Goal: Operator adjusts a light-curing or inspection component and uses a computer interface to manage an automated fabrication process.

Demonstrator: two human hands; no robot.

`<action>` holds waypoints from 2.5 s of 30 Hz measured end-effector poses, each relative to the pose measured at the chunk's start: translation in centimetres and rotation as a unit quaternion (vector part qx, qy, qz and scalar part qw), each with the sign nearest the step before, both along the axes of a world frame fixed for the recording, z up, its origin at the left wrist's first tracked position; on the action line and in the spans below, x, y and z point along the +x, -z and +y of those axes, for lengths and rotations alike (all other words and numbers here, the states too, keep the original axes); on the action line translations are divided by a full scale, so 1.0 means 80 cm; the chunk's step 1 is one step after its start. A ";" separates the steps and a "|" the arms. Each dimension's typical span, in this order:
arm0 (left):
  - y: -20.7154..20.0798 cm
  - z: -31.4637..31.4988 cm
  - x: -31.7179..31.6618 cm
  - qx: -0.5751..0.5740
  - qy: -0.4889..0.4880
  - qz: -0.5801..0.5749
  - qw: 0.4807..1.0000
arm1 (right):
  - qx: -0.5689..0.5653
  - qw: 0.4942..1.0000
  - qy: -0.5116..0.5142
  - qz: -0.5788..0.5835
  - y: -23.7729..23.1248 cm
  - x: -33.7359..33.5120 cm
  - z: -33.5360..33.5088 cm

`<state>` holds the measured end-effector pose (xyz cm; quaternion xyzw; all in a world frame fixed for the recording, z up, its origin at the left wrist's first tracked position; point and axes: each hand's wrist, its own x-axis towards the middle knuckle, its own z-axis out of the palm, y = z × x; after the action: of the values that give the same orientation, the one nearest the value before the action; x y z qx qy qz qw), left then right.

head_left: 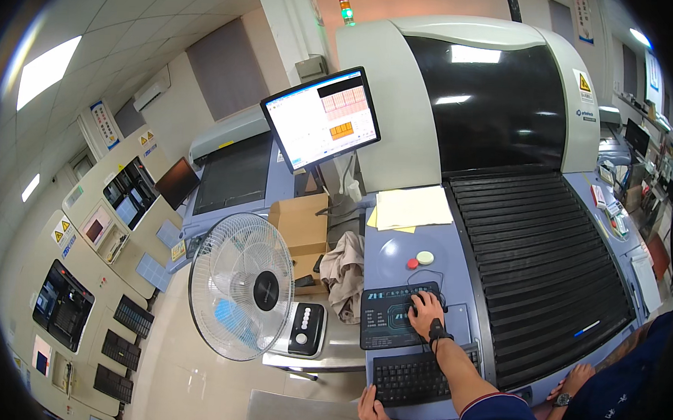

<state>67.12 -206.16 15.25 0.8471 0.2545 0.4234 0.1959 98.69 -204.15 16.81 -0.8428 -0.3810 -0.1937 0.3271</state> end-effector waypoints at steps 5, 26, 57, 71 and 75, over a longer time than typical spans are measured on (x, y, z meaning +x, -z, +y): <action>0.002 0.002 0.003 -0.059 0.015 -0.028 0.998 | 0.013 1.000 0.003 -0.008 -0.001 0.002 0.003; 0.000 -0.008 -0.005 -0.082 -0.001 -0.007 0.997 | 0.012 1.000 -0.006 0.004 -0.005 -0.004 -0.001; 0.026 0.003 0.003 -0.185 -0.002 -0.060 0.981 | 0.005 1.000 -0.002 0.008 -0.010 -0.002 0.002; 0.027 0.002 0.005 -0.163 -0.010 -0.081 0.983 | 0.015 1.000 -0.008 -0.009 -0.008 -0.004 0.000; 0.025 0.001 0.006 -0.166 -0.008 -0.081 0.983 | 0.016 1.000 -0.005 0.000 -0.008 -0.004 -0.002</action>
<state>67.57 -206.07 13.26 0.7634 0.3112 0.4441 0.3509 98.37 -204.31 17.41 -0.8356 -0.3820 -0.1985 0.3413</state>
